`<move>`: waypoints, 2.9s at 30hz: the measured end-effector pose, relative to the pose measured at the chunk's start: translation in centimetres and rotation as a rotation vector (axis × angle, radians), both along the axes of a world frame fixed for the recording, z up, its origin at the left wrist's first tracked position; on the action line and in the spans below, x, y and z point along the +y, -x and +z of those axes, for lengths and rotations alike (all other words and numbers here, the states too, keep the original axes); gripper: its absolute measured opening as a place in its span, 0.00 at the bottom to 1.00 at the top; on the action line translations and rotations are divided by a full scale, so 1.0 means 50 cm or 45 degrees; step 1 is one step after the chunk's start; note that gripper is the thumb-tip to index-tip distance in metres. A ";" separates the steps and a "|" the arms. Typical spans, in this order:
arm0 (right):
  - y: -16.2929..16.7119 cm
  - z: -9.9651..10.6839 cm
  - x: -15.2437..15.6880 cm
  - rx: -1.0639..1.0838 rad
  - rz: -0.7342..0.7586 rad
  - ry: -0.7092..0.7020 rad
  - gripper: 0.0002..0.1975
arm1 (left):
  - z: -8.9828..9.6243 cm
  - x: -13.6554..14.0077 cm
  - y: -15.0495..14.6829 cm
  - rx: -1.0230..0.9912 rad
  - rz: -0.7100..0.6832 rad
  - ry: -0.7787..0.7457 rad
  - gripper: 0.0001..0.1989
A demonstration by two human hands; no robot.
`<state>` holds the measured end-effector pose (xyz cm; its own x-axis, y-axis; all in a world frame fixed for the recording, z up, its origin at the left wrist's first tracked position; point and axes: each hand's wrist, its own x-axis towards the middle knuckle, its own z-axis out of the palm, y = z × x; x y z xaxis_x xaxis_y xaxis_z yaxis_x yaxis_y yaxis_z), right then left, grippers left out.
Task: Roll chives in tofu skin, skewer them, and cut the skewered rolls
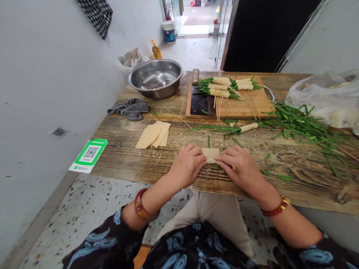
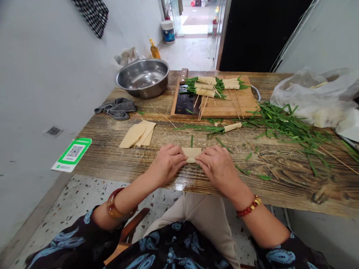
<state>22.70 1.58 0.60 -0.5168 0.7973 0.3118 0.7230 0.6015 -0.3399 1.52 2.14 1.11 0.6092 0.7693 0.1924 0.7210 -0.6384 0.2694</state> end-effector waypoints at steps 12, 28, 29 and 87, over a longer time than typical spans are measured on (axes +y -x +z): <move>-0.001 0.005 0.031 0.075 0.038 0.152 0.09 | 0.007 -0.003 -0.008 -0.018 0.133 -0.039 0.11; -0.006 0.010 0.035 -0.084 0.086 -0.036 0.11 | 0.021 0.018 -0.011 0.033 0.113 0.028 0.13; -0.007 0.011 0.034 -0.100 0.095 -0.045 0.11 | 0.021 0.019 -0.011 0.038 0.104 0.019 0.13; 0.001 -0.003 0.058 0.169 0.050 0.014 0.07 | 0.033 0.077 -0.027 -0.142 -0.045 0.281 0.05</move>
<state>22.65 4.48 0.46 -0.5021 0.7813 0.3706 0.6473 0.6238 -0.4380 2.87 6.00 2.74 0.6211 0.7786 0.0898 0.6571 -0.5798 0.4818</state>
